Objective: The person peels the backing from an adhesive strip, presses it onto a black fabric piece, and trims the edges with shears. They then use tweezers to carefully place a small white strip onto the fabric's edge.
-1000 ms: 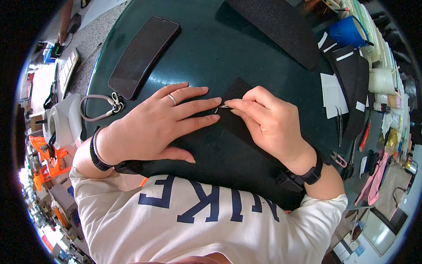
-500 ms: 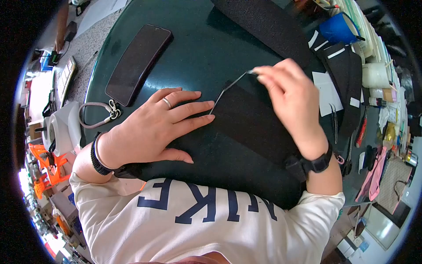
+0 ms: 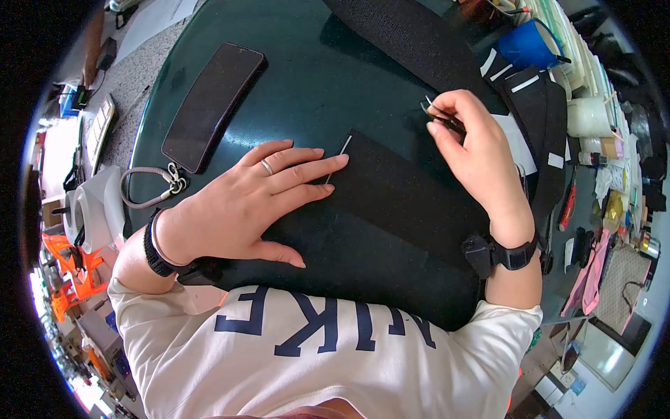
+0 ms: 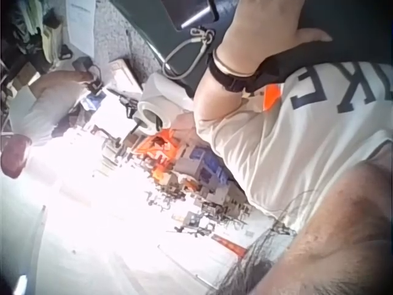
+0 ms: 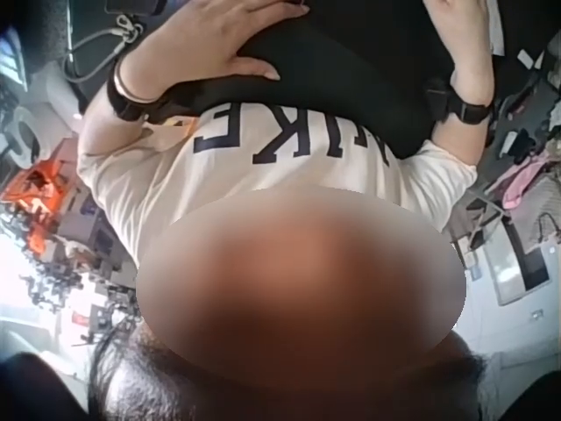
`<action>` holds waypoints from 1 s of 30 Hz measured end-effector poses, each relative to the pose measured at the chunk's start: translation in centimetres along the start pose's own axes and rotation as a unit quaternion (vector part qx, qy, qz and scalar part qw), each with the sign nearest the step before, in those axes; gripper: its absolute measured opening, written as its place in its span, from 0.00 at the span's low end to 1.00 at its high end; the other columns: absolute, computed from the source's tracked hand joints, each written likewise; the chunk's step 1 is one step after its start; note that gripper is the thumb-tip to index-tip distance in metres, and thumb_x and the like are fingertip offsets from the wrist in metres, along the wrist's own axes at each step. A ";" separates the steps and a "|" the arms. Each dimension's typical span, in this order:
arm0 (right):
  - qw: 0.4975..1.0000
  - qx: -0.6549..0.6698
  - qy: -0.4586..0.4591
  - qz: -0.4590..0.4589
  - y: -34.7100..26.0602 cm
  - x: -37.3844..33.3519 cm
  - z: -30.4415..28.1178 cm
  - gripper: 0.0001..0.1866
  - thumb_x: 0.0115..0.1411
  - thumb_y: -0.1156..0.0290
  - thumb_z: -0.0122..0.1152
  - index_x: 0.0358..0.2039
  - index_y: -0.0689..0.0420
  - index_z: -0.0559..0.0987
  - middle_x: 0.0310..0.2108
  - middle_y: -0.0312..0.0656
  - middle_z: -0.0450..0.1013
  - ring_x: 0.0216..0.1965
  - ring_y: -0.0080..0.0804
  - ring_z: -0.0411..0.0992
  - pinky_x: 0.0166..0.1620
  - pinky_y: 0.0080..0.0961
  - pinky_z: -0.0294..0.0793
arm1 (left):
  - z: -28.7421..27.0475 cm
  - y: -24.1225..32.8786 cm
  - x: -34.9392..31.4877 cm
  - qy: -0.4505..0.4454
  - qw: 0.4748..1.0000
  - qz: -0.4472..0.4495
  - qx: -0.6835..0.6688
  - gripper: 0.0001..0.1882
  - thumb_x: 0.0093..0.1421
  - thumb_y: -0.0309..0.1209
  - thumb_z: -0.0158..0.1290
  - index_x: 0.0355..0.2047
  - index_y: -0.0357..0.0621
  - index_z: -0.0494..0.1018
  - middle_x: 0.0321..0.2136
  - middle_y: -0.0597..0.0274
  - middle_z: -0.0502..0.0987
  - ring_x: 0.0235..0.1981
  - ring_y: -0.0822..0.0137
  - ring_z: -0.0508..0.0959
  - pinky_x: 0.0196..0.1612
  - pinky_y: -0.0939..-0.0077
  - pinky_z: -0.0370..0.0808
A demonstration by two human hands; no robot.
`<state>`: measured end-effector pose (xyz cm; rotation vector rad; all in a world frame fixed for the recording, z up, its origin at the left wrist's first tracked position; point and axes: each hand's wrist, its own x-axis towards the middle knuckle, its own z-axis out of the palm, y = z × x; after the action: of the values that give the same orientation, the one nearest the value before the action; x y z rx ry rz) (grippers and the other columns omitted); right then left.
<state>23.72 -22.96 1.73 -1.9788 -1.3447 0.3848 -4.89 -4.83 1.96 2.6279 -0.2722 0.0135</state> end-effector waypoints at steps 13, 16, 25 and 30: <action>0.990 -0.059 -0.127 -0.002 -1.0 -0.5 -1.1 0.08 0.68 0.71 0.65 0.39 0.61 0.76 0.33 0.38 0.73 0.32 0.22 0.69 0.35 0.21 0.67 | 0.6 -0.9 1.0 0.054 0.997 -0.004 -0.056 0.39 0.54 0.58 0.69 0.57 0.45 0.74 0.71 0.56 0.68 0.67 0.52 0.69 0.69 0.52 0.62; 0.986 -0.062 -0.148 0.042 -1.5 -0.5 -1.0 0.08 0.67 0.71 0.66 0.38 0.61 0.76 0.30 0.38 0.73 0.31 0.22 0.69 0.34 0.20 0.67 | 0.7 -0.9 1.0 0.057 0.996 -0.004 -0.062 0.41 0.54 0.58 0.69 0.60 0.45 0.73 0.70 0.56 0.69 0.67 0.52 0.69 0.69 0.53 0.62; 0.990 -0.039 -0.135 0.016 -3.8 0.6 1.3 0.04 0.64 0.77 0.66 0.40 0.58 0.80 0.34 0.37 0.72 0.32 0.20 0.71 0.34 0.20 0.70 | 0.9 -0.6 0.8 0.039 0.999 0.002 -0.017 0.46 0.55 0.60 0.66 0.67 0.47 0.71 0.71 0.55 0.66 0.67 0.52 0.69 0.70 0.53 0.62; 0.986 -0.001 -0.095 -0.136 -4.3 1.3 4.6 0.08 0.62 0.82 0.64 0.40 0.56 0.83 0.38 0.38 0.70 0.33 0.25 0.73 0.35 0.22 0.73 | 0.7 -0.5 0.5 0.051 0.998 -0.007 -0.033 0.45 0.56 0.59 0.66 0.67 0.46 0.70 0.69 0.51 0.65 0.67 0.50 0.68 0.71 0.50 0.63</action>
<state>18.56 -19.09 1.60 -1.7636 -1.7101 0.4496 -4.33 -4.84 1.17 2.5534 -0.2142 0.1308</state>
